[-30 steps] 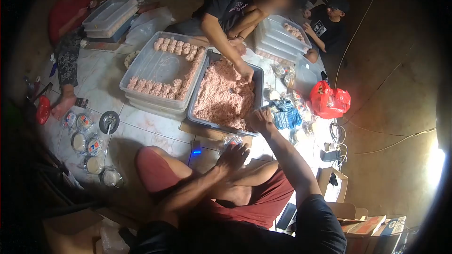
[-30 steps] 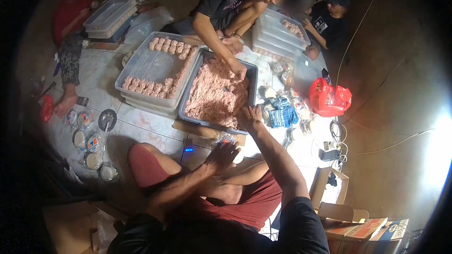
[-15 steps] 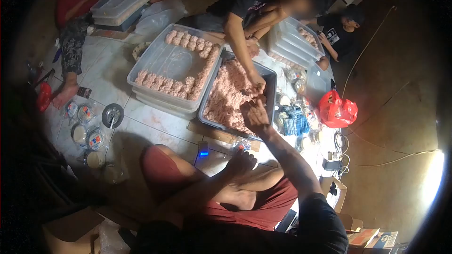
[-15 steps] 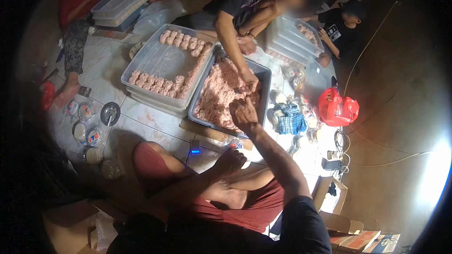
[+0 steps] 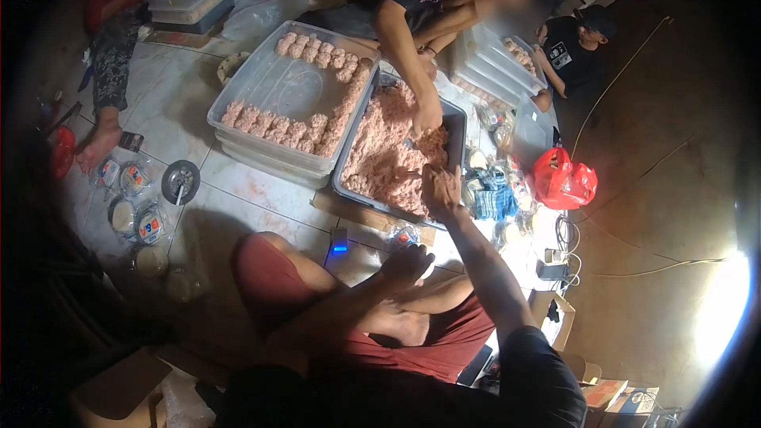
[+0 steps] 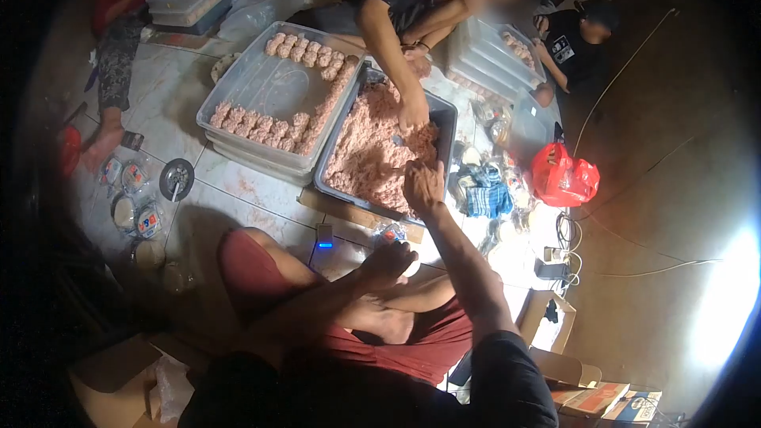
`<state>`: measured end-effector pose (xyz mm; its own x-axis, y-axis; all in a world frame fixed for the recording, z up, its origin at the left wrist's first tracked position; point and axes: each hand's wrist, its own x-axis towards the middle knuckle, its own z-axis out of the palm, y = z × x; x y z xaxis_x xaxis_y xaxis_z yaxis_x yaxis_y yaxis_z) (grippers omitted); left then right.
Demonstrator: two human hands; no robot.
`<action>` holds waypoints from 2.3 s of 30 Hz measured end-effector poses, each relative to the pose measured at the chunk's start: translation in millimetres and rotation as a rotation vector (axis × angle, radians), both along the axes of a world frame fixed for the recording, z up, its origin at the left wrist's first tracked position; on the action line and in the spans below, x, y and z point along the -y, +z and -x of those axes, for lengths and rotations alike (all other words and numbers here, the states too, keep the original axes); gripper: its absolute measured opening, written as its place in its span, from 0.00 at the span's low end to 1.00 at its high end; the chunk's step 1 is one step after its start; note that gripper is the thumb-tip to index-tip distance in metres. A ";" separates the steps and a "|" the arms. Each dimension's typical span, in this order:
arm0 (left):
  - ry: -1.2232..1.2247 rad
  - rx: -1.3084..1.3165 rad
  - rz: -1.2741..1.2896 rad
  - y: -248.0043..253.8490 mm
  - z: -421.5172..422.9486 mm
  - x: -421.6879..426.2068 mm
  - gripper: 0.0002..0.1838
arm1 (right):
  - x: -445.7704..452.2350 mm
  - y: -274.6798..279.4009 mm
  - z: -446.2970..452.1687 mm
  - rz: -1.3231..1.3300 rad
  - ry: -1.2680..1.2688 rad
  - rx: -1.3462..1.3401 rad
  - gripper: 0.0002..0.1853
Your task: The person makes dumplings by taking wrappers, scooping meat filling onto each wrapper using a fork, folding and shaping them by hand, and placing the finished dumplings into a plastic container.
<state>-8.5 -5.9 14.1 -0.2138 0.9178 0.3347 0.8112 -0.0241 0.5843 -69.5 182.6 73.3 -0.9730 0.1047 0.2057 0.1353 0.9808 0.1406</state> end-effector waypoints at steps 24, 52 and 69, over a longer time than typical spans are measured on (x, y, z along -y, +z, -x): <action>0.040 0.339 -0.032 -1.3 2.9 -1.1 0.12 | -19.6 -15.1 66.0 -0.087 0.084 -0.081 0.10; 0.071 1.023 0.154 -2.0 34.0 2.1 0.23 | 51.4 22.3 53.1 0.133 0.476 -0.132 0.09; -0.215 1.997 -0.829 90.7 50.6 18.9 0.50 | 94.6 47.3 -128.0 0.898 -0.083 -0.544 0.06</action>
<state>-59.1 -24.8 104.9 -0.6301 0.7719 0.0851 -0.7405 -0.6302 0.2335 58.6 88.0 120.6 -0.7554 0.4973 0.4267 0.0336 0.6797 -0.7327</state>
